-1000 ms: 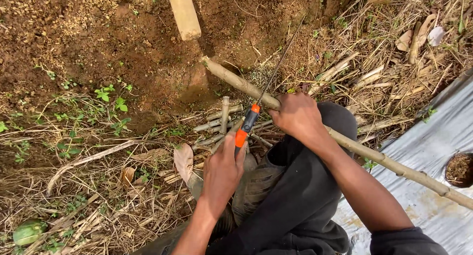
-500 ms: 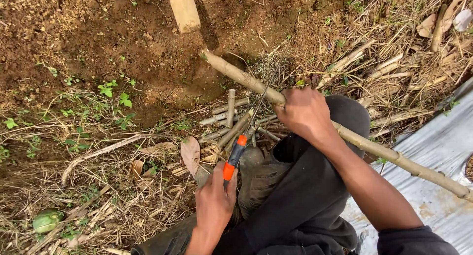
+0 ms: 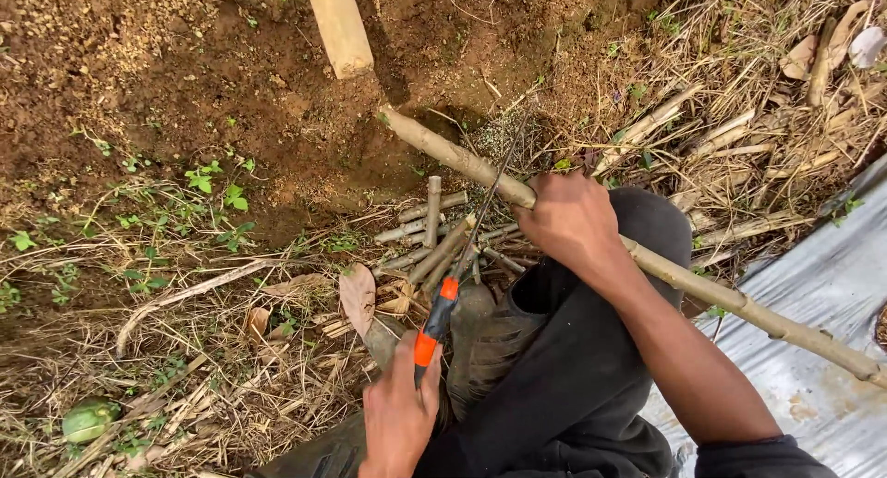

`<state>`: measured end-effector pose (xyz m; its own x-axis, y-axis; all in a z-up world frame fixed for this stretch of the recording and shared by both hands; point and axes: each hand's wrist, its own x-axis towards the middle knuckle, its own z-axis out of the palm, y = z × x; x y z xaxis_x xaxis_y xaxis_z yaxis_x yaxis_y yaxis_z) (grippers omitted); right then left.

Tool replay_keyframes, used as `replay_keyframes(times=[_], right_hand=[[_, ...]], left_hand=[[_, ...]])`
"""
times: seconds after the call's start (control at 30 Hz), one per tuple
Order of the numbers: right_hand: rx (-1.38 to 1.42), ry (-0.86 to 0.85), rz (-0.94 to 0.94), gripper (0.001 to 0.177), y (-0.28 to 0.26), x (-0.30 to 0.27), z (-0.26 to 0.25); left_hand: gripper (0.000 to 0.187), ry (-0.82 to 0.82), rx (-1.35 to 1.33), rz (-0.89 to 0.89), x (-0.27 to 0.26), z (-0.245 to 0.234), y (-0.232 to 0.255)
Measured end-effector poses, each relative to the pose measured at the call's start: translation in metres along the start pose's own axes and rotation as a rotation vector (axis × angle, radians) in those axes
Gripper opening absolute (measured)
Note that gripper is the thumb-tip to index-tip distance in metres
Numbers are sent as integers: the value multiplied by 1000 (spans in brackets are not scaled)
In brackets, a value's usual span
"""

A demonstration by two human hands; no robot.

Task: The person sits on the ground and uses a hand saw to cut a long wooden stick into smaller pieces. The cut pieces fall onto a pile of similar sticks on the ground.

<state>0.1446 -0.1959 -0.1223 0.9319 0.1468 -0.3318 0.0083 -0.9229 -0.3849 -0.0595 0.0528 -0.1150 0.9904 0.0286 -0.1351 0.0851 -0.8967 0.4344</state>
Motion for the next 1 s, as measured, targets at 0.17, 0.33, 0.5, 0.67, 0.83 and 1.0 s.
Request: replay_keyframes(times=[0.17,0.33,0.5,0.67,0.83,1.0], right_hand=[[-44,86,-33,41,-4,-11,1],[-67,9,-7,35,-12,-17,1],[92,28,-10,24,-1,-12,0],[19,-84,117,23,-11,-6,-7],[-92,47,8,35,-8,-11,3],[-77,62,-22,34,-12,-14,0]], left_hand=[[38,147,-16,65,-25,2,-16],[32,-11,-68,103,52,-9,35],[29,83,-151,222,86,-13,60],[35,-60,-76,6,25,-19,35],[36,71,-1,-1,-23,2,-13],[34,128,-39,117,23,10,0]])
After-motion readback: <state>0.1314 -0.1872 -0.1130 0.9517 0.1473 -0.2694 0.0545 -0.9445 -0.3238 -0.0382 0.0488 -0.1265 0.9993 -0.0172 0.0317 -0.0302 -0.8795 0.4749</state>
